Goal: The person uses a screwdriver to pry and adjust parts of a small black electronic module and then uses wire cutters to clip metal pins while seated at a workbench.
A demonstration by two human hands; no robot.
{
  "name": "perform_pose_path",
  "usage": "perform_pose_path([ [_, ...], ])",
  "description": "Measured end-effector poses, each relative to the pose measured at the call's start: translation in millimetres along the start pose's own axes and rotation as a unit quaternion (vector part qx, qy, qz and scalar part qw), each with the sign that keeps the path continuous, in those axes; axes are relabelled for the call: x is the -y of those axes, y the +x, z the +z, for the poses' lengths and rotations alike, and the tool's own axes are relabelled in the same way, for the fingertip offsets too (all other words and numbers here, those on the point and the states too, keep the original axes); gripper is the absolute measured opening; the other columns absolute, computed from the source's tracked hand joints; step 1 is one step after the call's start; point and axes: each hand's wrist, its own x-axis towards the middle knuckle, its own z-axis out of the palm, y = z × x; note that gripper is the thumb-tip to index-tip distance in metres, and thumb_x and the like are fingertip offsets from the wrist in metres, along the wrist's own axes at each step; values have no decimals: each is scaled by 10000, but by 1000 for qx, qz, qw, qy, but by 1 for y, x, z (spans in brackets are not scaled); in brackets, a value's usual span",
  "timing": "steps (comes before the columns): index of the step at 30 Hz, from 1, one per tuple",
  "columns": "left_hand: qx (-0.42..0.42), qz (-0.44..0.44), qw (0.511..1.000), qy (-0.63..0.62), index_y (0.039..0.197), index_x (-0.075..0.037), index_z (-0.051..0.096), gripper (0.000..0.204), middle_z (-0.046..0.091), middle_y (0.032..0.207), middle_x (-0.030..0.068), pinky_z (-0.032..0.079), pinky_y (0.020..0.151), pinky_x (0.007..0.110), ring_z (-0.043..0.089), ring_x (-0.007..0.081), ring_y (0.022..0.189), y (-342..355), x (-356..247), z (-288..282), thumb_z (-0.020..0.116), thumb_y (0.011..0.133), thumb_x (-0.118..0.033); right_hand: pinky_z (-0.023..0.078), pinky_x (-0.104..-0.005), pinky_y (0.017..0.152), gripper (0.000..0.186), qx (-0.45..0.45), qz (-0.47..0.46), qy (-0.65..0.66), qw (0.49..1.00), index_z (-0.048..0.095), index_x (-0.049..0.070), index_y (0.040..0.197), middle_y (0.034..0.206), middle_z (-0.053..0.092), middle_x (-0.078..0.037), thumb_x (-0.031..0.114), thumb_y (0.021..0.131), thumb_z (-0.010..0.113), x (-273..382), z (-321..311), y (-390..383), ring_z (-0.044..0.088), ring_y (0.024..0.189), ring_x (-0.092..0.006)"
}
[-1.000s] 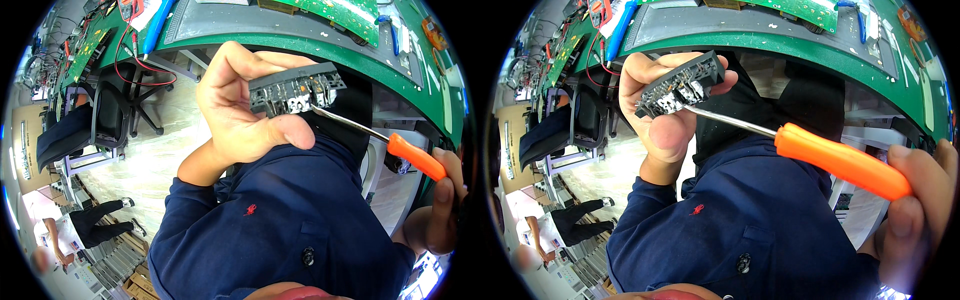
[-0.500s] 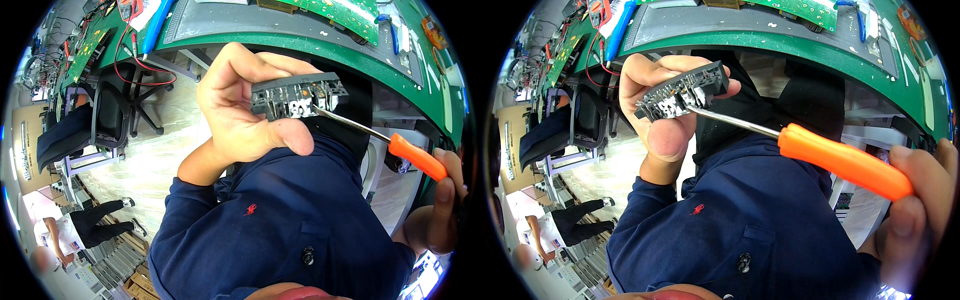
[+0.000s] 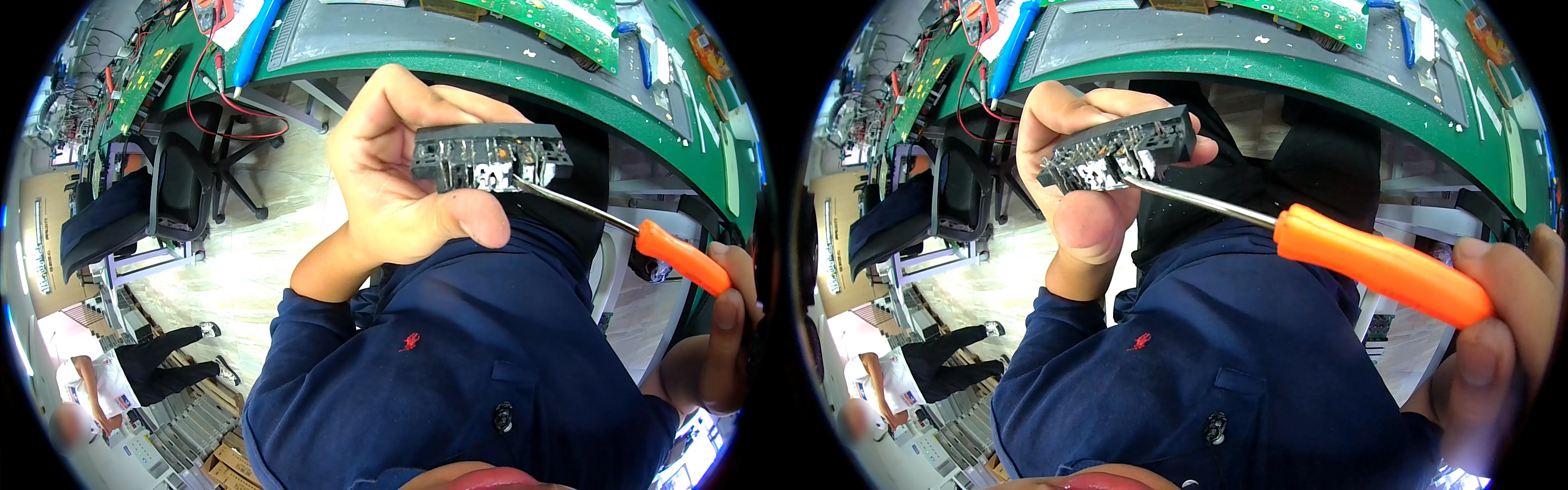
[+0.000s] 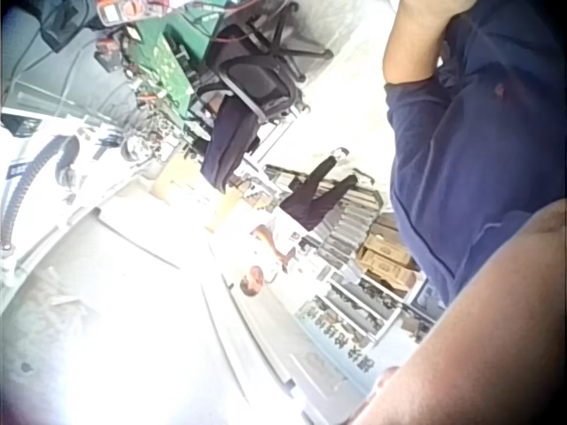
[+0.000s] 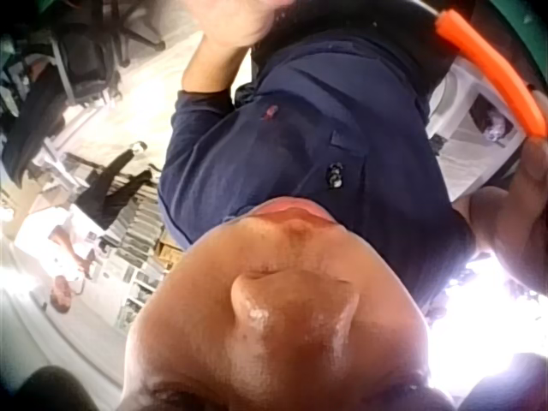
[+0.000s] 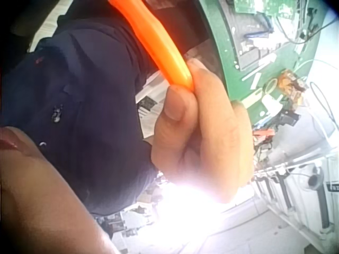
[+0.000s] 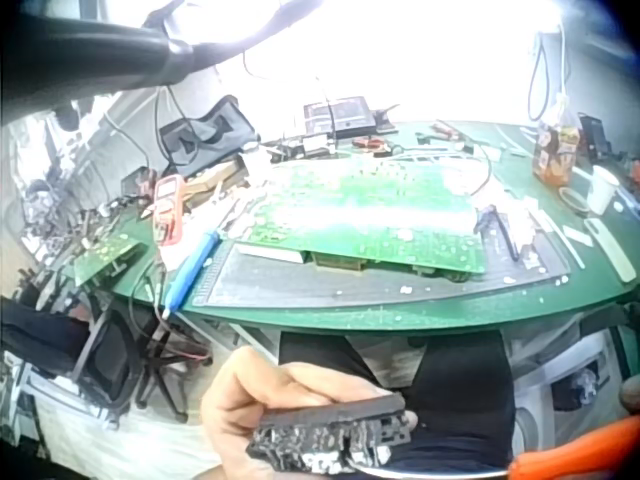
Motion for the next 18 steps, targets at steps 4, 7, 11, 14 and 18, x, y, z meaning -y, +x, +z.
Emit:
perform_pose_path([
  [4,-6,-22,1000,0,973,-28,410,661,597,990,318,572,693,549,652,417,867,-1,-2,2,802,622,-427,487,-338,796,397,19,6,-17,1000,570,-133,1047,866,624,-226,214,974,392,3,-2,4,647,800,-273],
  [7,-10,-28,1000,0,976,-30,408,670,596,991,316,571,695,553,652,416,866,-1,-3,2,804,616,-433,485,-328,781,407,19,-4,-21,1000,578,-130,1038,850,622,-222,227,976,391,2,-2,6,645,785,-268],
  [11,-6,-19,1000,-6,979,-31,405,652,599,986,312,576,691,539,654,412,862,-1,-1,2,807,634,-410,484,-321,766,411,6,7,-38,999,581,-126,1046,831,620,-222,231,977,386,3,0,3,642,768,-263],
  [14,25,-8,1000,4,983,-29,403,620,603,981,308,583,687,516,657,404,860,0,0,0,808,662,-369,485,-319,765,412,21,37,-32,999,579,-124,1056,814,620,-219,229,977,382,4,-1,1,644,764,-263],
  [18,33,4,999,11,990,-28,398,579,609,976,300,581,702,504,660,395,857,-3,2,0,808,693,-308,486,-324,771,406,31,28,-48,998,578,-123,1064,807,627,-217,220,976,380,5,-4,2,648,756,-268],
])
